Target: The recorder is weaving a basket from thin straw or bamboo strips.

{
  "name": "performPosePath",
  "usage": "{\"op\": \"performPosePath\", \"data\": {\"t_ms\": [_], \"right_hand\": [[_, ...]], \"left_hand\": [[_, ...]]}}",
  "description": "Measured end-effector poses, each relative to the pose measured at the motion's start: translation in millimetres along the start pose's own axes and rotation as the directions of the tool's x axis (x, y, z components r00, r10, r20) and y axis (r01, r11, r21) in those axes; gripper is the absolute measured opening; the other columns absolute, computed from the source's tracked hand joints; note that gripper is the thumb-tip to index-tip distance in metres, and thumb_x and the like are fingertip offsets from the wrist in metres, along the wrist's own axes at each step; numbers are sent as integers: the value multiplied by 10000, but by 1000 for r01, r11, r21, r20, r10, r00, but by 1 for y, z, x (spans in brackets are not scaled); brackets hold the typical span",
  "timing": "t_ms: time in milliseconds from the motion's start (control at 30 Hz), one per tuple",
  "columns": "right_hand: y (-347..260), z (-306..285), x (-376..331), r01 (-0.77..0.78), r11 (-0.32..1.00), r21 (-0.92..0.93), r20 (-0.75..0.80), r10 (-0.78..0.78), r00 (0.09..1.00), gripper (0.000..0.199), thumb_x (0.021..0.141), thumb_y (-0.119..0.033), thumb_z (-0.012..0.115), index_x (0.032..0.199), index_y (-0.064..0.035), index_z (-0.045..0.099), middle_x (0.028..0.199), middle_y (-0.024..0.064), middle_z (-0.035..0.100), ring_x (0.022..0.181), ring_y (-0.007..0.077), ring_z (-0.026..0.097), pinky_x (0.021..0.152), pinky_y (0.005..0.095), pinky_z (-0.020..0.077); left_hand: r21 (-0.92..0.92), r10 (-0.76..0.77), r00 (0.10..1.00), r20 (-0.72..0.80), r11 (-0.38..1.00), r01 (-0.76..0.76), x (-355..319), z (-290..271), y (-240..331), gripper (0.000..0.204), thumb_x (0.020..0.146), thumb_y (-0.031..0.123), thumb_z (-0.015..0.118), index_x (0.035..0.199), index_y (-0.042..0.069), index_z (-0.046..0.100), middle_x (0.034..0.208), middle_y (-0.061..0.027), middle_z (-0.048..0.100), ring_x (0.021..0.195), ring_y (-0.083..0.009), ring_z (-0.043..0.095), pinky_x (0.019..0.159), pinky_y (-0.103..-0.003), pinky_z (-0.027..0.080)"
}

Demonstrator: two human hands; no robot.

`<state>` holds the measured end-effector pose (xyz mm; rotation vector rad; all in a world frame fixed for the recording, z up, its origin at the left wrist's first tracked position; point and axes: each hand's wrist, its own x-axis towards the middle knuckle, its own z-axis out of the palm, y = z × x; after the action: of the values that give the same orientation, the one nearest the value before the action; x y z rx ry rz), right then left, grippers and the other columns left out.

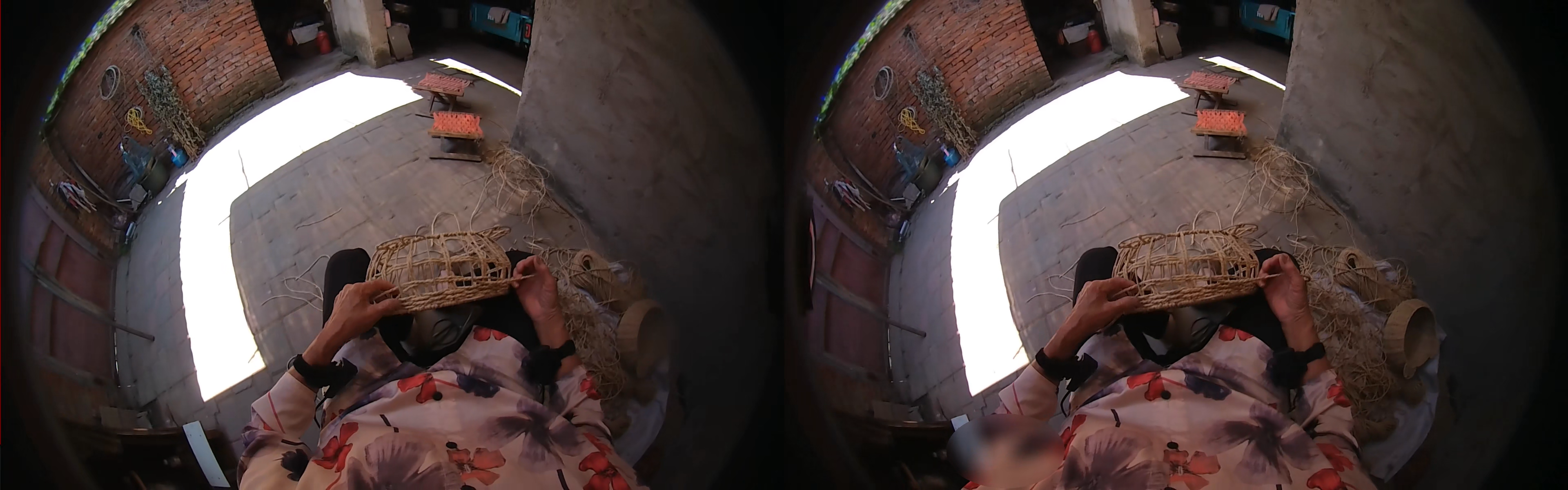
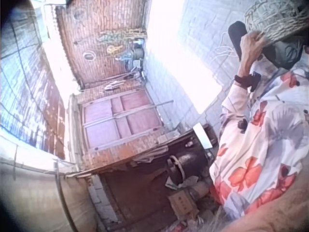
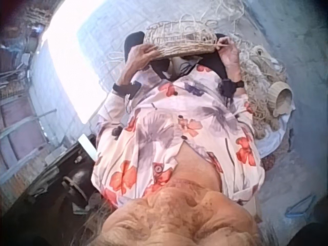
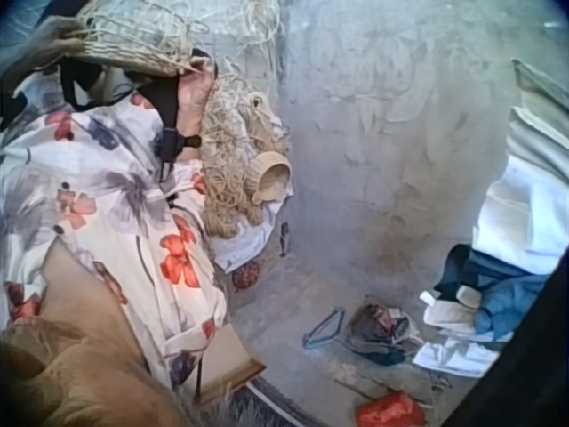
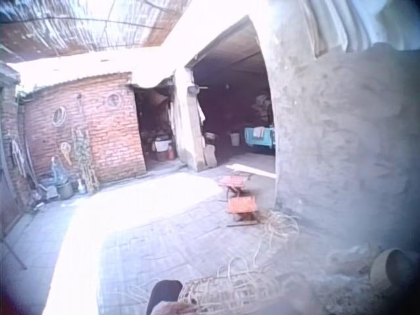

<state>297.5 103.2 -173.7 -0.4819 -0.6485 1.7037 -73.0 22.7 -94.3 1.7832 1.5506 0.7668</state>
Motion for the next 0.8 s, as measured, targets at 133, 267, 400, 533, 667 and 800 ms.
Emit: {"op": "performPosePath", "data": {"t_ms": [133,267,400,533,667,800], "right_hand": [[-1,-3,-3,8,1000,30,12,-8,1000,233,938,-303,654,955,-71,646,872,83,664,750,196,616,690,326,510],[0,0,-4,4,994,110,52,-9,999,255,926,-318,669,993,-72,666,907,89,672,788,206,622,720,334,516],[1,-2,-6,6,984,176,61,-17,998,257,917,-320,679,1009,-81,663,945,89,669,818,213,626,746,348,521],[2,-8,-9,31,988,149,41,-38,998,253,915,-317,682,1020,-89,651,955,82,661,814,209,619,753,354,512],[0,-4,-7,3,996,84,30,-6,1000,226,914,-304,687,992,-97,640,930,67,649,789,186,597,746,329,488],[1,-1,-1,-51,996,71,11,51,999,208,926,-298,675,976,-98,647,886,49,636,771,170,588,729,313,484]], "left_hand": [[-43,-62,997,53,997,65,5,4,10,359,793,327,690,987,27,735,751,-142,678,669,-214,660,676,-323,505],[-274,-100,995,11,957,99,1,9,-6,340,795,314,674,937,10,729,717,-135,664,649,-210,644,673,-325,506],[28,-191,966,-174,980,199,-10,-13,-27,278,774,253,632,885,13,719,753,-150,689,669,-250,670,673,-362,516],[541,-205,871,-446,714,445,-62,-80,-122,225,770,236,604,832,73,746,886,-125,701,844,-330,667,757,-435,502],[690,-455,758,-467,349,634,-156,-127,-214,206,722,141,562,796,54,734,886,-156,706,850,-354,671,774,-507,461],[703,-597,686,-417,267,659,-200,-145,-224,227,739,135,571,873,78,746,914,-158,710,840,-338,686,764,-465,525]]}}
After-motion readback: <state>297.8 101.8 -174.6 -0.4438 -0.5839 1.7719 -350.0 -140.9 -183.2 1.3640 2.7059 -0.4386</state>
